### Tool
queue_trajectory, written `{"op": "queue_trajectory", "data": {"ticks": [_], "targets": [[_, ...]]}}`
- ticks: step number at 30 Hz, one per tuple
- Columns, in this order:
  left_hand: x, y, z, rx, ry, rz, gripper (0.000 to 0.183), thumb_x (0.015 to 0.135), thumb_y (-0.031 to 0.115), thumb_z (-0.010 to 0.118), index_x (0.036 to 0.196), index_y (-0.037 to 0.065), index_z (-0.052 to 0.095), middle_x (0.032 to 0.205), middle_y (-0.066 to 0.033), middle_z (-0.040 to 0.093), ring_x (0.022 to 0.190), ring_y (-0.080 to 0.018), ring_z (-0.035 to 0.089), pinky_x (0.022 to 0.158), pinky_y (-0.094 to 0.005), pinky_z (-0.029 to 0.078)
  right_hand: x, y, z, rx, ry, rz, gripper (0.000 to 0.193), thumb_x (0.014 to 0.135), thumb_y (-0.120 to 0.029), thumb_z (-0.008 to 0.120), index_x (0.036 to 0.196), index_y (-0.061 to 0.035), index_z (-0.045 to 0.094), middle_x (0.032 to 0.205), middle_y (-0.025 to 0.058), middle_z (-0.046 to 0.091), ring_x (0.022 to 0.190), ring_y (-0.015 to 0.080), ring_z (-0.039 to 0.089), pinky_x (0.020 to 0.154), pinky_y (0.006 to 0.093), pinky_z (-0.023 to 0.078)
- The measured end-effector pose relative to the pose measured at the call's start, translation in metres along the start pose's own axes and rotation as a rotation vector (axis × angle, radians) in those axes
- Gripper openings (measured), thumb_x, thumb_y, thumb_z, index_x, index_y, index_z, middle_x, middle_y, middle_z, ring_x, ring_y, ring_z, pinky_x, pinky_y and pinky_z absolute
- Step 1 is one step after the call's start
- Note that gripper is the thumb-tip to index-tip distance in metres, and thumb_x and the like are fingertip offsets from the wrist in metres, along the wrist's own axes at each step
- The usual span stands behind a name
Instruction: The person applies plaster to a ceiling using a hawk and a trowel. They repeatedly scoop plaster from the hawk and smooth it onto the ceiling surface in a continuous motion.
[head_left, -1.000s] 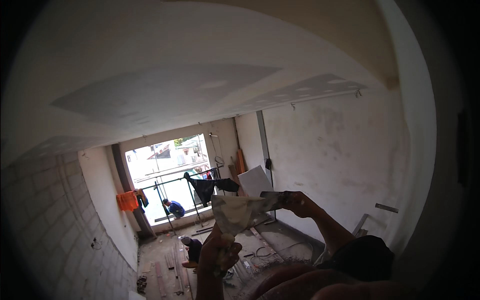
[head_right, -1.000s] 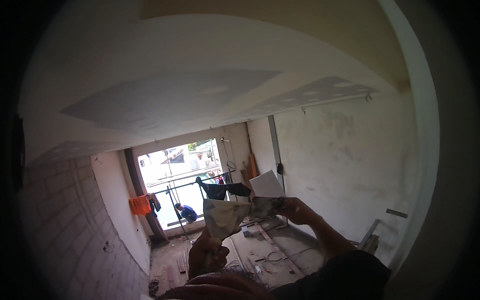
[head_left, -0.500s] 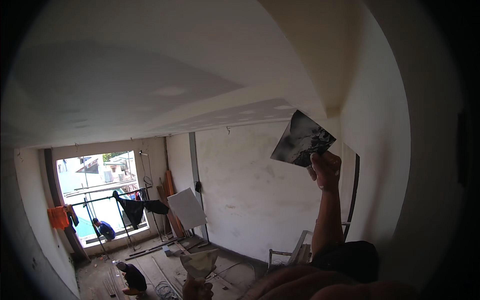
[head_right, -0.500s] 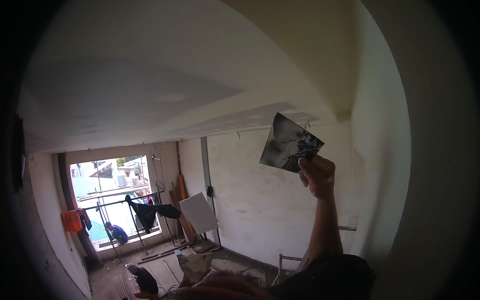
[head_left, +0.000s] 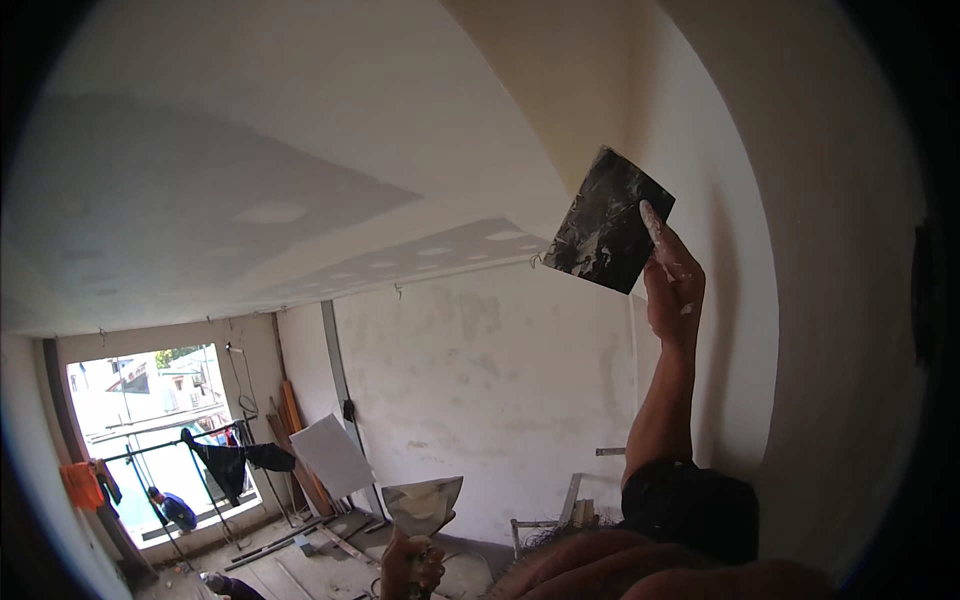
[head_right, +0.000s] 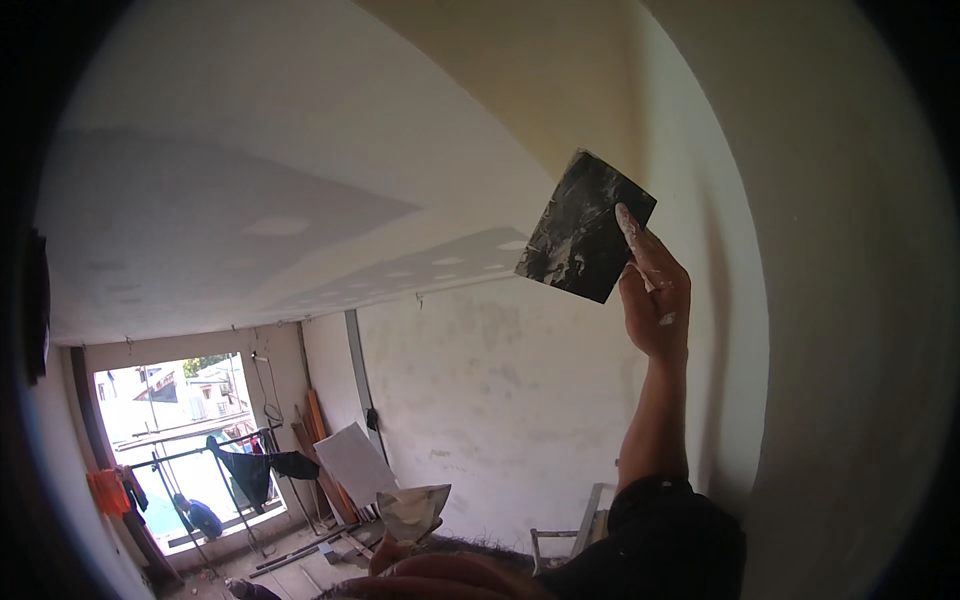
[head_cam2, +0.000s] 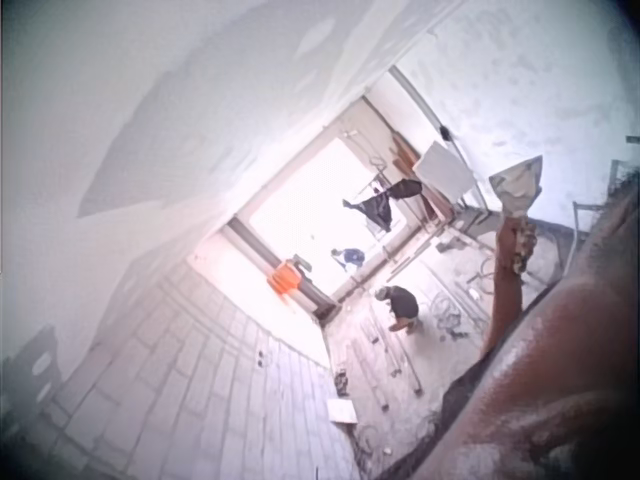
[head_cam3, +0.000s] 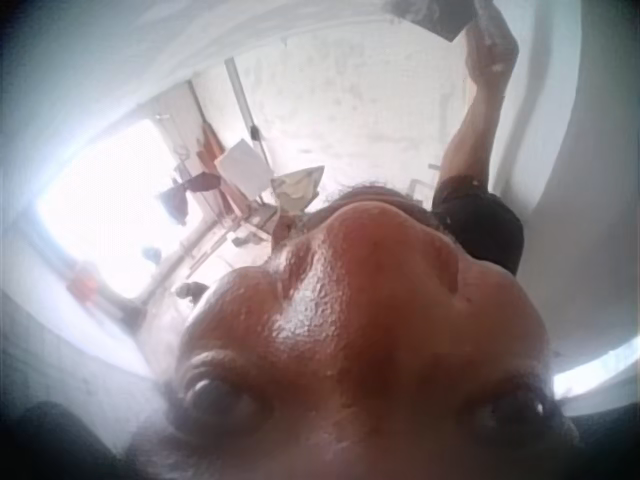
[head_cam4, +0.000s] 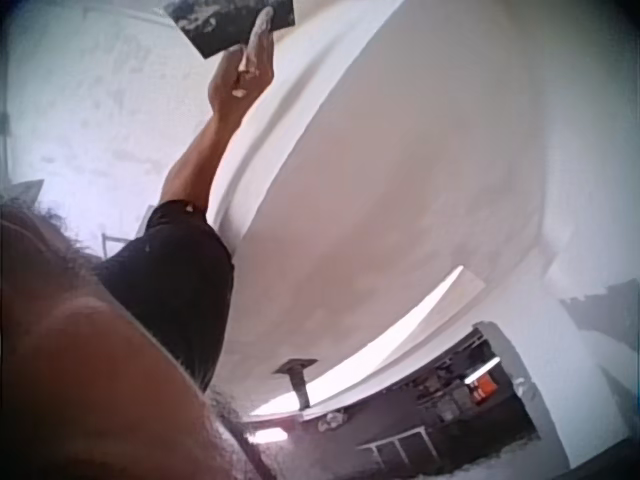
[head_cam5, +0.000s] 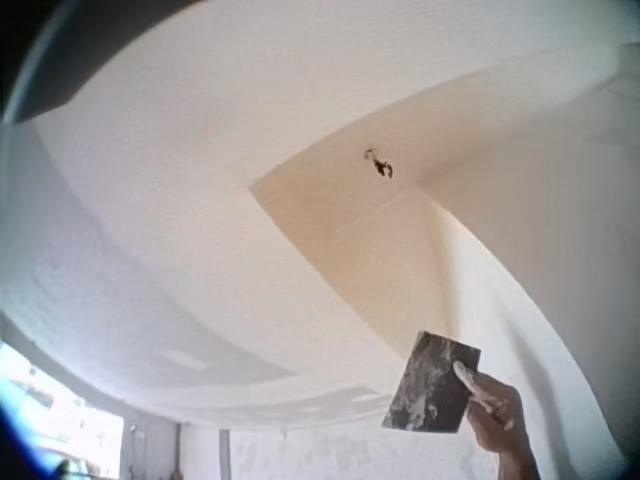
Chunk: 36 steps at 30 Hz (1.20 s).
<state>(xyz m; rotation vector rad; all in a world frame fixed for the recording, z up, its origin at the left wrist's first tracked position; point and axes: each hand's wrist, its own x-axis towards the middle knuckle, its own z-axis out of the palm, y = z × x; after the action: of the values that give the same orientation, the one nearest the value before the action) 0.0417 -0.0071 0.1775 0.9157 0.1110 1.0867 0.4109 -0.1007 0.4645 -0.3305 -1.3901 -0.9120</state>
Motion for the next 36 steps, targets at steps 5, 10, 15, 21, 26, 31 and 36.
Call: {"op": "queue_trajectory", "data": {"ticks": [5, 10, 15, 21, 26, 31, 36], "targets": [[0.012, -0.009, -0.003, -0.027, -0.052, -0.037, 0.075, 0.086, 0.002, 0.048, 0.156, 0.016, 0.026, 0.144, -0.024, 0.052, 0.052, -0.0149, 0.045, 0.04, -0.0241, 0.039, 0.027, -0.014, 0.0, -0.097, -0.006, 0.13, 0.049, 0.098, -0.011, 0.066, 0.144, -0.0003, 0.056, 0.148, 0.0198, 0.057, 0.141, 0.0276, 0.049, 0.118, 0.0423, 0.038], [0.024, -0.012, -0.016, -0.075, -0.084, -0.083, 0.075, 0.086, 0.003, 0.048, 0.156, 0.016, 0.026, 0.145, -0.0243, 0.052, 0.052, -0.0148, 0.044, 0.04, -0.0243, 0.039, 0.097, -0.003, 0.026, 0.142, 0.204, -0.181, 0.049, 0.098, -0.006, 0.068, 0.143, -0.0029, 0.048, 0.105, 0.0124, 0.074, 0.096, 0.0186, 0.071, 0.086, 0.0338, 0.057], [0.062, -0.051, -0.104, -0.079, 0.061, -0.372, 0.011, 0.097, 0.025, 0.052, 0.095, 0.014, 0.052, 0.078, -0.0052, 0.053, 0.043, -0.0123, 0.047, 0.034, -0.0254, 0.036, 0.182, -0.017, 0.048, -0.055, 0.252, -0.419, 0.039, 0.097, -0.007, 0.067, 0.134, -0.0043, 0.054, 0.1, 0.0125, 0.072, 0.09, 0.0216, 0.069, 0.079, 0.0344, 0.054], [0.042, -0.026, -0.033, -0.046, -0.019, -0.194, 0.052, 0.091, 0.01, 0.047, 0.141, 0.017, 0.034, 0.108, -0.0203, 0.06, 0.045, -0.0145, 0.04, 0.037, -0.0267, 0.037, 0.273, -0.021, 0.076, -0.074, 0.321, -0.668, 0.032, 0.096, -0.001, 0.065, 0.126, -0.0042, 0.054, 0.106, 0.0211, 0.072, 0.093, 0.0361, 0.073, 0.077, 0.0385, 0.055], [0.046, -0.029, -0.034, 0.027, -0.062, -0.209, 0.059, 0.092, 0.009, 0.045, 0.148, 0.019, 0.033, 0.084, -0.0166, 0.056, 0.041, -0.0148, 0.037, 0.035, -0.0277, 0.036, 0.31, -0.02, 0.081, 0.005, 0.324, -0.618, 0.029, 0.097, -0.004, 0.066, 0.123, -0.0031, 0.053, 0.1, 0.0241, 0.07, 0.093, 0.0384, 0.072, 0.076, 0.0404, 0.054], [0.054, -0.051, -0.045, 0.091, 0.302, -0.259, 0.029, 0.1, 0.038, 0.05, 0.085, 0.014, 0.056, 0.062, -0.0011, 0.052, 0.038, -0.0114, 0.045, 0.03, -0.0258, 0.036, 0.326, -0.017, 0.1, 0.032, 0.342, -0.644, 0.028, 0.098, -0.004, 0.063, 0.124, -0.0039, 0.051, 0.098, 0.0259, 0.068, 0.092, 0.0412, 0.07, 0.075, 0.0439, 0.053], [0.066, -0.068, -0.085, 0.036, 0.245, -0.258, 0.032, 0.101, 0.041, 0.049, 0.087, 0.014, 0.055, 0.059, -0.0011, 0.051, 0.038, -0.0116, 0.045, 0.03, -0.0261, 0.037, 0.338, -0.018, 0.105, 0.039, 0.332, -0.682, 0.028, 0.099, -0.005, 0.061, 0.124, -0.0039, 0.05, 0.095, 0.0261, 0.067, 0.091, 0.0439, 0.069, 0.075, 0.0461, 0.052]]}}
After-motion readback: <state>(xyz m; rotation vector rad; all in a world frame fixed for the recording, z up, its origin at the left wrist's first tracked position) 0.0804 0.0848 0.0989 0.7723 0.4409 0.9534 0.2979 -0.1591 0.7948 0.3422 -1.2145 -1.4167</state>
